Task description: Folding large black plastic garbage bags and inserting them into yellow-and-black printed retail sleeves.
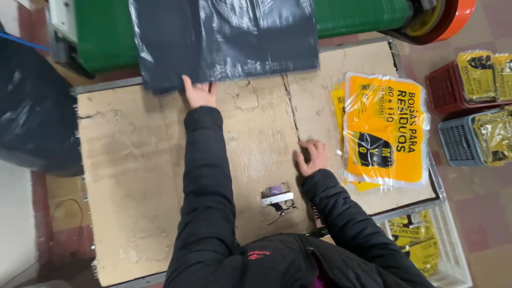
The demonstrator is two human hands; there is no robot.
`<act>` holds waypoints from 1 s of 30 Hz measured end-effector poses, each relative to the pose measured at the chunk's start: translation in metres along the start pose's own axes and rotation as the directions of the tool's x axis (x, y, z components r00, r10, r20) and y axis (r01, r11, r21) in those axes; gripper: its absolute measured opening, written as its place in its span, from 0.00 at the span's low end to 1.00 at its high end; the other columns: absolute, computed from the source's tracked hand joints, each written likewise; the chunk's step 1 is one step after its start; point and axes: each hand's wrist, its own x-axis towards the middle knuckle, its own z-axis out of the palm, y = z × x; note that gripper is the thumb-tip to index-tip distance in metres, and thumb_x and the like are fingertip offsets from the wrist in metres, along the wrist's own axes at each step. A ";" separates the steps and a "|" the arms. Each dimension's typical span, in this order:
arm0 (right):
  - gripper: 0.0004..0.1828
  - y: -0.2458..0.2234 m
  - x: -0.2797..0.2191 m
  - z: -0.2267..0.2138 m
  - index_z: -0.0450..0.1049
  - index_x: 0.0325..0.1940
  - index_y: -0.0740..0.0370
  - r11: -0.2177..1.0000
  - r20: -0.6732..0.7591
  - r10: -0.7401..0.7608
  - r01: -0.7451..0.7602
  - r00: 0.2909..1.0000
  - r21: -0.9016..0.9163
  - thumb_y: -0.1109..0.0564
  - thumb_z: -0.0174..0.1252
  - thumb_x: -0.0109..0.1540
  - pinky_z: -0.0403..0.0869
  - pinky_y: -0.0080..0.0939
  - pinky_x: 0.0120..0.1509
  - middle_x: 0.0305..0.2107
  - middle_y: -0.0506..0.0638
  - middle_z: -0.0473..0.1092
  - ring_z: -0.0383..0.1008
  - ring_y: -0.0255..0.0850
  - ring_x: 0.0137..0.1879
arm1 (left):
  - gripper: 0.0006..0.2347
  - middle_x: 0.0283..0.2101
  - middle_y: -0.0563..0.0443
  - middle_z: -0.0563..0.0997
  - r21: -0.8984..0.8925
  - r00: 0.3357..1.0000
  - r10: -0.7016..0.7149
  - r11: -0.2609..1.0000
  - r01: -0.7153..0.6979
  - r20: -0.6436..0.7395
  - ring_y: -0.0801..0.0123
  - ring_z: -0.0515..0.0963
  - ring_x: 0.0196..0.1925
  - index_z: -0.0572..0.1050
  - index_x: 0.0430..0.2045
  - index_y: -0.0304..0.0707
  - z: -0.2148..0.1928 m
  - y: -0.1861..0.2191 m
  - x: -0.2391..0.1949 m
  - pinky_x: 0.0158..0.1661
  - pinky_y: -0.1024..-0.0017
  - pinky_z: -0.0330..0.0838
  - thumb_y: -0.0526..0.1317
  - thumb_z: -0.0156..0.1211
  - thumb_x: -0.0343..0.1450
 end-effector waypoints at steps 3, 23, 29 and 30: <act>0.17 0.009 -0.003 0.007 0.77 0.50 0.55 1.000 -0.022 -0.005 0.005 1.000 -0.017 0.53 0.63 0.58 0.67 0.53 0.59 0.43 0.56 0.70 0.66 0.56 0.51 | 0.24 0.58 0.46 0.77 0.048 0.999 0.031 0.998 -0.031 0.012 0.56 0.77 0.57 0.70 0.60 0.37 0.002 0.012 -0.064 0.55 0.57 0.69 0.53 0.58 0.74; 0.11 -0.053 -0.098 -0.170 0.71 0.36 0.57 0.768 0.251 -0.452 0.230 0.856 0.598 0.49 0.62 0.63 0.60 0.59 0.79 0.42 0.52 0.77 0.73 0.55 0.64 | 0.18 0.53 0.42 0.74 0.693 0.944 0.185 0.643 -0.326 0.272 0.61 0.73 0.52 0.72 0.57 0.34 0.005 0.266 -0.491 0.54 0.59 0.65 0.48 0.49 0.80; 0.12 0.061 -0.153 -0.143 0.73 0.34 0.64 0.346 0.621 -0.176 -0.542 0.764 0.766 0.54 0.62 0.69 0.73 0.49 0.58 0.38 0.57 0.79 0.77 0.48 0.48 | 0.17 0.35 0.38 0.82 0.902 0.796 0.506 0.079 -0.425 0.331 0.66 0.79 0.33 0.81 0.46 0.32 0.096 0.266 -0.355 0.37 0.65 0.71 0.47 0.48 0.82; 0.10 0.054 -0.137 -0.139 0.73 0.37 0.64 0.335 0.578 -0.076 -0.525 0.813 0.782 0.56 0.61 0.68 0.72 0.46 0.57 0.39 0.55 0.78 0.76 0.45 0.47 | 0.18 0.32 0.37 0.83 0.912 0.759 0.547 -0.022 -0.409 0.354 0.67 0.80 0.30 0.82 0.44 0.31 0.127 0.252 -0.328 0.35 0.66 0.72 0.47 0.47 0.83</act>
